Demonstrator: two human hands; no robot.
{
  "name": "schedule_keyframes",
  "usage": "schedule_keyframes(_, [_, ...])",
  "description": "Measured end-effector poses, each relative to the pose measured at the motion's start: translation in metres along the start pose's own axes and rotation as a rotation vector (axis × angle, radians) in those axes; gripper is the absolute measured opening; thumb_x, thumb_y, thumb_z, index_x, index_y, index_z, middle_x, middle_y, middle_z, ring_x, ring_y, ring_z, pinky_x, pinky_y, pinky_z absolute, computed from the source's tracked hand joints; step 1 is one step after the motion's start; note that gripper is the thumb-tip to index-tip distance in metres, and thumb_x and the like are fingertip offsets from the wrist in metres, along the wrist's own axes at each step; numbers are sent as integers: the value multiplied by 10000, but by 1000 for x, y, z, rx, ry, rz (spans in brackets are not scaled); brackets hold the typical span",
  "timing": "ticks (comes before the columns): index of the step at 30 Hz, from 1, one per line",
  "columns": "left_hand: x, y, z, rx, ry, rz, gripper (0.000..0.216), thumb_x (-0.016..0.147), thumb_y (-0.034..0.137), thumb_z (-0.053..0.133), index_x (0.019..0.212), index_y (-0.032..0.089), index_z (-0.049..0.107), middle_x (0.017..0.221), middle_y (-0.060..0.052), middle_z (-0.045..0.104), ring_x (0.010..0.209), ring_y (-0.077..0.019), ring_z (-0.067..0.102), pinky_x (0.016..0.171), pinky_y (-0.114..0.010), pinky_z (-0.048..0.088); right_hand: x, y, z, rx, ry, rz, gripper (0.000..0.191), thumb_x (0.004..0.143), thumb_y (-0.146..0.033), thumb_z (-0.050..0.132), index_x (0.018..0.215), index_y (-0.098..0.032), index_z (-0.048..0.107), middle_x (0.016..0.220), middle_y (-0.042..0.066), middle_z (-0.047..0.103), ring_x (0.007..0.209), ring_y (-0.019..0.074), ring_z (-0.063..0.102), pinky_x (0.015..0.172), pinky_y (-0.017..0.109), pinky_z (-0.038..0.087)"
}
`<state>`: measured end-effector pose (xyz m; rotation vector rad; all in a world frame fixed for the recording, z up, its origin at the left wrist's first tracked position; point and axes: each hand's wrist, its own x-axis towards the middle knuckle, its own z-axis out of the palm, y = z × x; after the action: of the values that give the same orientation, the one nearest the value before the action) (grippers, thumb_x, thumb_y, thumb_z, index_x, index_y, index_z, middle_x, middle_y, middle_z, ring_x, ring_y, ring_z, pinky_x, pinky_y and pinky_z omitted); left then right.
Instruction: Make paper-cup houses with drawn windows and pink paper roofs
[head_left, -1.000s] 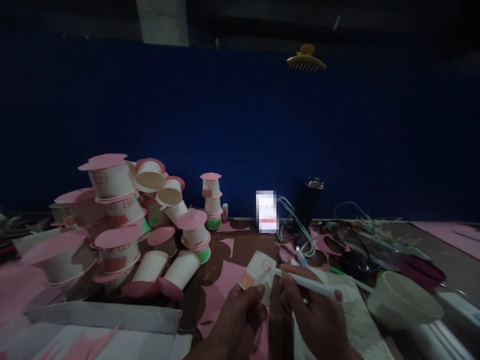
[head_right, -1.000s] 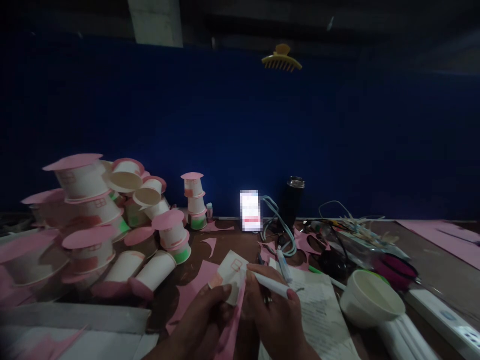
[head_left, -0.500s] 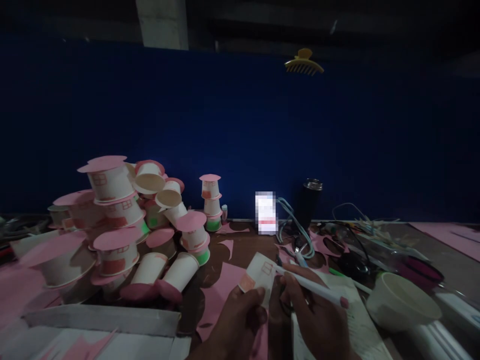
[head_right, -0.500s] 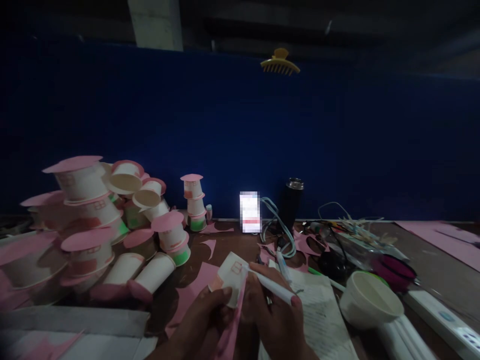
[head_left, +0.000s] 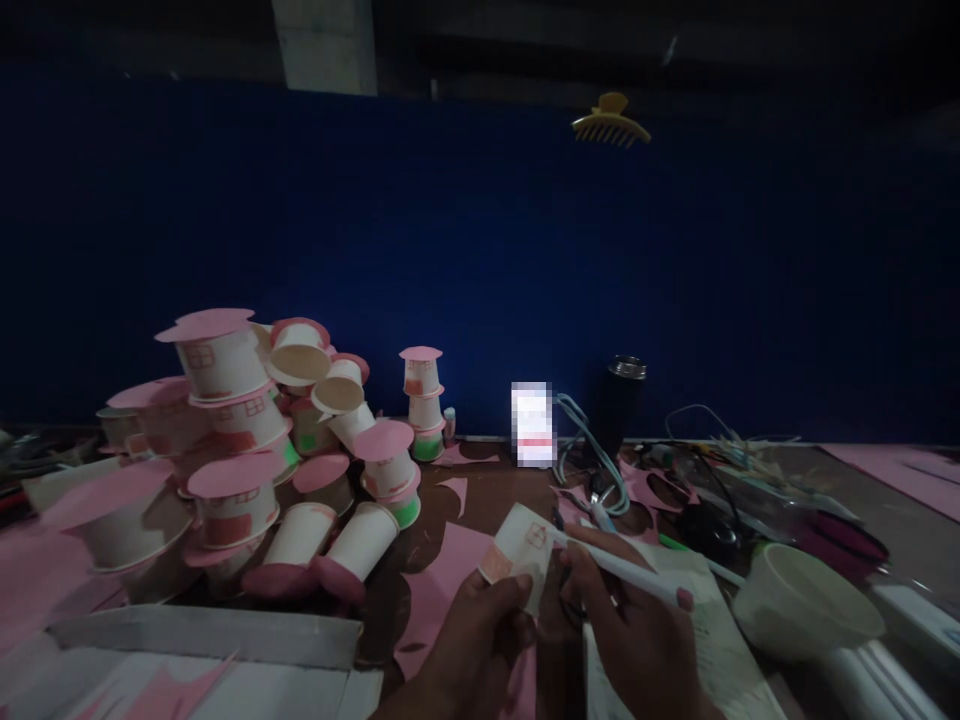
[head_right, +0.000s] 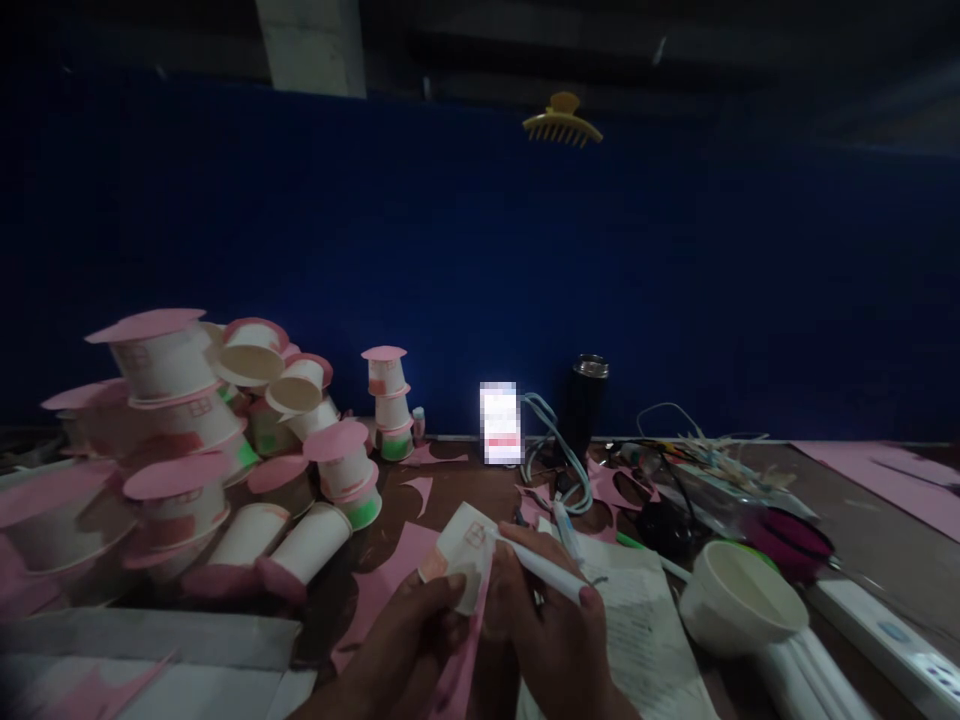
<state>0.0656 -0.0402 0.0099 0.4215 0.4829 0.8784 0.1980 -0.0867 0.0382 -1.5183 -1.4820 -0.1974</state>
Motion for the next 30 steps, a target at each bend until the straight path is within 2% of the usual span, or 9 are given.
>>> schedule_keyframes(3, [0,0,-1,23,-7,0,144,629,122,753,750,112,676,580,17,584,468,-52,483,470,-159,382,0,-1,-1,-7,6,-3,213,900,-340,497,939,-209,660,688,24,739,605,185,704,677,291,560])
schedule_keyframes(10, [3,-2,-6,21,-54,12,152,669,142,728,808,100,682,650,-15,622,533,-71,521,497,-164,386,-1,1,1,36,-6,-26,198,902,-329,502,942,-206,652,573,-14,680,451,148,639,534,257,536])
schedule_keyframes(17, [1,0,-4,7,-75,4,78,688,110,708,762,104,683,577,20,560,482,-49,467,486,-161,382,0,-2,0,48,-20,-12,195,902,-333,501,934,-210,648,561,-32,661,488,155,660,615,276,554])
schedule_keyframes(21, [1,-1,-4,20,-4,17,115,648,124,741,743,109,678,541,35,538,474,-51,462,466,-158,370,1,-4,1,22,-9,-26,196,899,-330,501,905,-215,659,548,-28,666,506,166,673,651,291,558])
schedule_keyframes(30, [1,1,-1,34,-44,19,134,652,132,736,768,99,678,588,13,588,499,-54,484,473,-157,358,-3,0,2,18,-53,11,230,902,-357,486,930,-207,658,612,7,717,467,156,665,473,241,524])
